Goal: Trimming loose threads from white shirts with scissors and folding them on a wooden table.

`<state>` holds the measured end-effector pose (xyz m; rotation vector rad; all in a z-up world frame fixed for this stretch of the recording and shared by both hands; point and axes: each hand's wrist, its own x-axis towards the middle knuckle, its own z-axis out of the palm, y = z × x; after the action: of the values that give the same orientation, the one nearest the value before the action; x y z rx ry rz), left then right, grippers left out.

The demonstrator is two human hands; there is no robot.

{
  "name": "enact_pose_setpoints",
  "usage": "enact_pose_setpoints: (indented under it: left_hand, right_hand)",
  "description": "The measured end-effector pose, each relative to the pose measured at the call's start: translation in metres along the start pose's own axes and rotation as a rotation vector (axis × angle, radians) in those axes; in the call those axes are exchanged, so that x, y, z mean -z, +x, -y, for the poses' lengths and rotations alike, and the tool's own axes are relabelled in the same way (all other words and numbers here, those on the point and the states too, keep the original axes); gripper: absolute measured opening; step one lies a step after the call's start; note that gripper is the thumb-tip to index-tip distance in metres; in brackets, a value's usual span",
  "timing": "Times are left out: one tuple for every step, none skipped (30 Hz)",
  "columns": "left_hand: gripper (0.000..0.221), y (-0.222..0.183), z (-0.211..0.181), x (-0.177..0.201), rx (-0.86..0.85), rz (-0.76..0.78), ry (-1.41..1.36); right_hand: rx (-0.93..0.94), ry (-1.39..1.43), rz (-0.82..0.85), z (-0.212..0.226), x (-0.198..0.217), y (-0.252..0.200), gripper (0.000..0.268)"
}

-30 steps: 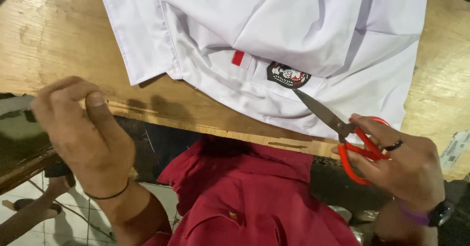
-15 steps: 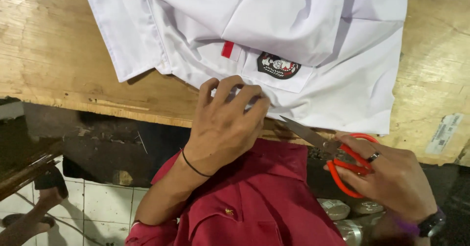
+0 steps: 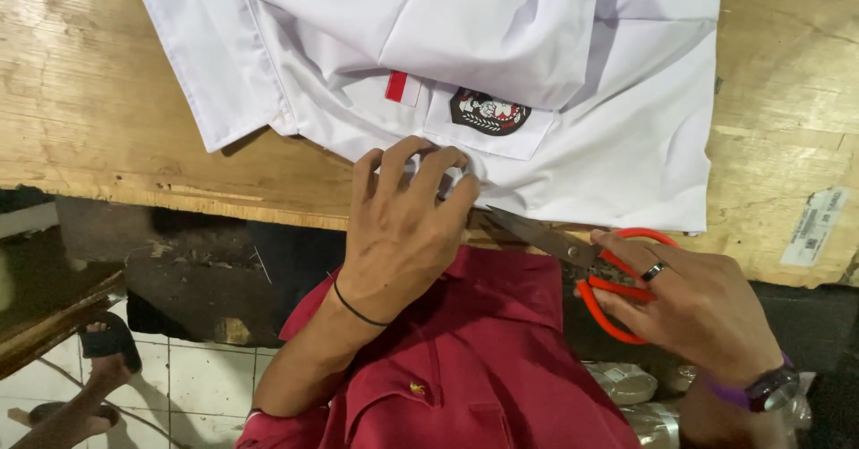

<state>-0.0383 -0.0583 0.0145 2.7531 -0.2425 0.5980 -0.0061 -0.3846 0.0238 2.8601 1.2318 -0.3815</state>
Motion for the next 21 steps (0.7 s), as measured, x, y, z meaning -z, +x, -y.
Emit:
enact_pose_setpoints:
  left_hand:
    - [0.021,-0.001,0.0,0.0,-0.001,0.0,0.001]
    - [0.025,-0.002,0.0,-0.001,0.008,0.018,-0.006]
    - [0.032,-0.003,0.001,-0.002,0.015,0.038,-0.013]
    - [0.032,-0.003,0.0,-0.001,0.012,0.039,-0.012]
    - [0.024,-0.004,0.0,0.0,0.023,0.048,-0.038]
    - [0.018,-0.004,0.0,0.001,0.034,0.058,-0.064]
    - [0.018,-0.005,0.0,0.001,0.032,0.059,-0.063]
    - [0.016,-0.005,0.0,0.001,0.044,0.082,-0.092]
    - [0.015,-0.006,0.0,0.001,0.057,0.103,-0.12]
    - [0.015,-0.006,0.001,0.001,0.057,0.104,-0.119]
    - [0.016,-0.007,0.001,0.001,0.042,0.098,-0.124]
    - [0.022,-0.007,0.002,0.002,0.027,0.092,-0.128]
    - [0.022,-0.007,0.002,0.001,0.028,0.091,-0.126]
    - [0.023,-0.008,0.003,0.001,0.019,0.088,-0.105]
    - [0.024,-0.008,0.003,0.0,0.009,0.086,-0.085]
    - [0.024,-0.007,0.002,0.001,0.009,0.086,-0.086]
    - [0.02,-0.005,0.001,0.002,0.008,0.078,-0.064]
    - [0.015,-0.004,0.0,0.004,0.007,0.069,-0.042]
    - [0.015,-0.002,-0.001,0.004,0.007,0.07,-0.041]
    - [0.014,-0.001,-0.002,0.004,0.012,0.066,-0.035]
    - [0.014,0.0,-0.003,0.005,0.016,0.062,-0.029]
  right_hand:
    - [0.0,0.001,-0.002,0.001,0.002,0.002,0.061]
    - [0.031,0.011,-0.038,0.002,0.004,0.005,0.06]
    - [0.06,0.021,-0.074,0.003,0.005,0.007,0.059]
    - [0.058,0.023,-0.076,0.003,0.004,0.008,0.059]
    - [0.083,0.015,-0.097,0.002,0.004,0.009,0.06]
    - [0.108,0.007,-0.118,0.002,0.003,0.01,0.062]
    - [0.106,0.009,-0.119,0.005,0.006,0.013,0.062]
    - [0.081,0.024,-0.087,0.008,0.01,0.016,0.06]
    - [0.057,0.037,-0.056,0.01,0.014,0.02,0.059]
    - [0.057,0.038,-0.057,0.011,0.015,0.02,0.059]
    - [0.044,0.035,-0.027,0.011,0.016,0.021,0.059]
    - [0.032,0.032,0.002,0.011,0.018,0.021,0.059]
    - [0.034,0.031,0.002,0.01,0.017,0.02,0.059]
    - [0.03,0.029,0.0,0.009,0.015,0.019,0.061]
    - [0.023,0.028,-0.001,0.008,0.014,0.018,0.063]
    - [0.022,0.028,-0.001,0.008,0.015,0.018,0.063]
    - [0.023,0.035,-0.001,0.008,0.015,0.018,0.063]
    - [0.025,0.043,0.0,0.009,0.015,0.018,0.064]
    - [0.025,0.044,0.0,0.01,0.016,0.019,0.064]
    - [0.031,0.026,-0.004,0.011,0.018,0.02,0.061]
    - [0.036,0.007,-0.008,0.011,0.019,0.021,0.058]
